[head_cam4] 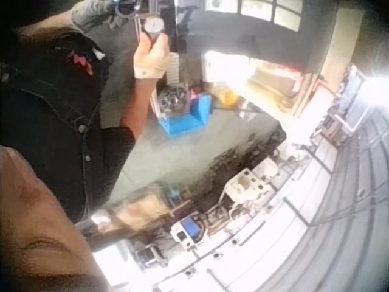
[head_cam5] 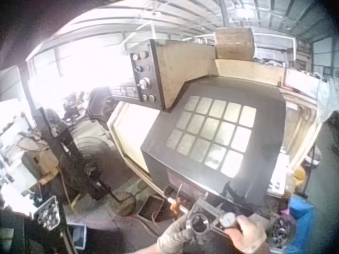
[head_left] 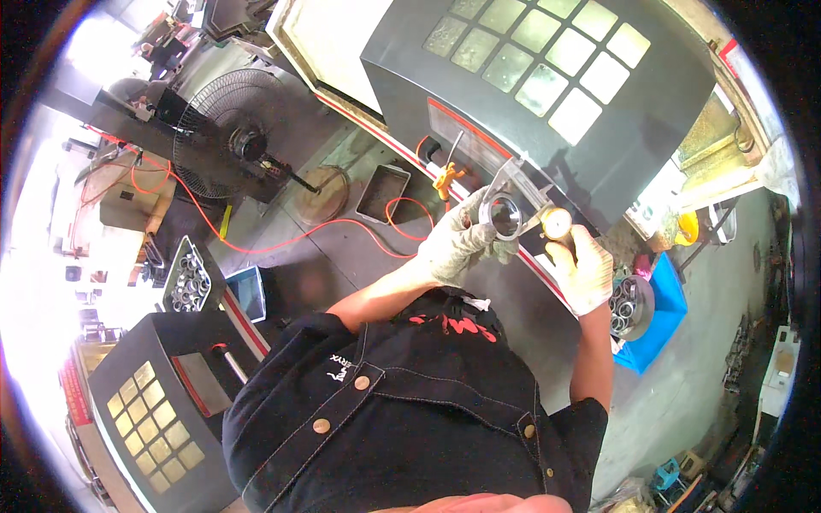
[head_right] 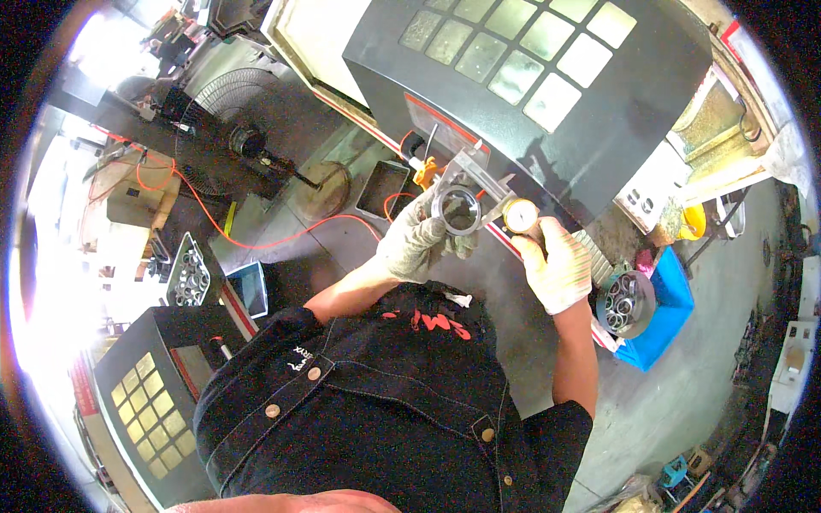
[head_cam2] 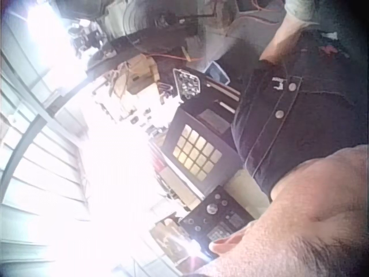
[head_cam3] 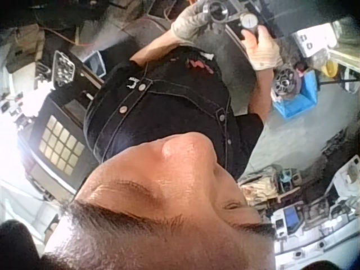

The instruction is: The person operates a CNC lathe to machine small metal rings. They use a screwdriver to remove finished parts from the chuck and place them into a collection bin. Periodically, the person uses a caliper to measure the dimensions of the machined rings to verify quality.

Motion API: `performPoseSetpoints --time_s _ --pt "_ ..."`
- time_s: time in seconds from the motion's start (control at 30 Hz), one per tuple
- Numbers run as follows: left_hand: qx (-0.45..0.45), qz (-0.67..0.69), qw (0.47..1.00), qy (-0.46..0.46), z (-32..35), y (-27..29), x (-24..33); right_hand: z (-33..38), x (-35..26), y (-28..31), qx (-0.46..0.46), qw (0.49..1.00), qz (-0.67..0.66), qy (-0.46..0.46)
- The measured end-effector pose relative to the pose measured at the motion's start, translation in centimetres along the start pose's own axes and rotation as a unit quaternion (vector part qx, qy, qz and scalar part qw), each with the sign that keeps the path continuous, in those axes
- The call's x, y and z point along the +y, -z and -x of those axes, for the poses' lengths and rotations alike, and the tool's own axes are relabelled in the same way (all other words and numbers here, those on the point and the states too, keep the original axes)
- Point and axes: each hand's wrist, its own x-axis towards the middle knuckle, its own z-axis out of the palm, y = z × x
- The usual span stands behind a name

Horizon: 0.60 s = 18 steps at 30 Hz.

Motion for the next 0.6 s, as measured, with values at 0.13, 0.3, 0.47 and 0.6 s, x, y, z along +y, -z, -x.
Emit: performPoseSetpoints --time_s 0.13,0.3,0.47,0.6 --pt "-0.014 0.016 1.0 0.006 0.0 -0.2 0.3 0.2 -0.2 0.0 0.006 1.0 0.006 -0.005" --pt "-0.013 0.01 1.0 0.012 0.3 -0.5 0.5 0.5 -0.1 -0.6 0.027 0.999 -0.018 0.0" --pt "-0.006 -0.005 1.0 0.025 0.7 -1.1 1.2 0.5 -0.4 -1.0 0.036 0.999 -0.026 -0.01" --pt "-0.006 -0.004 1.0 0.028 0.8 -0.9 0.9 0.4 -0.6 -1.3 0.059 0.998 -0.014 0.013"
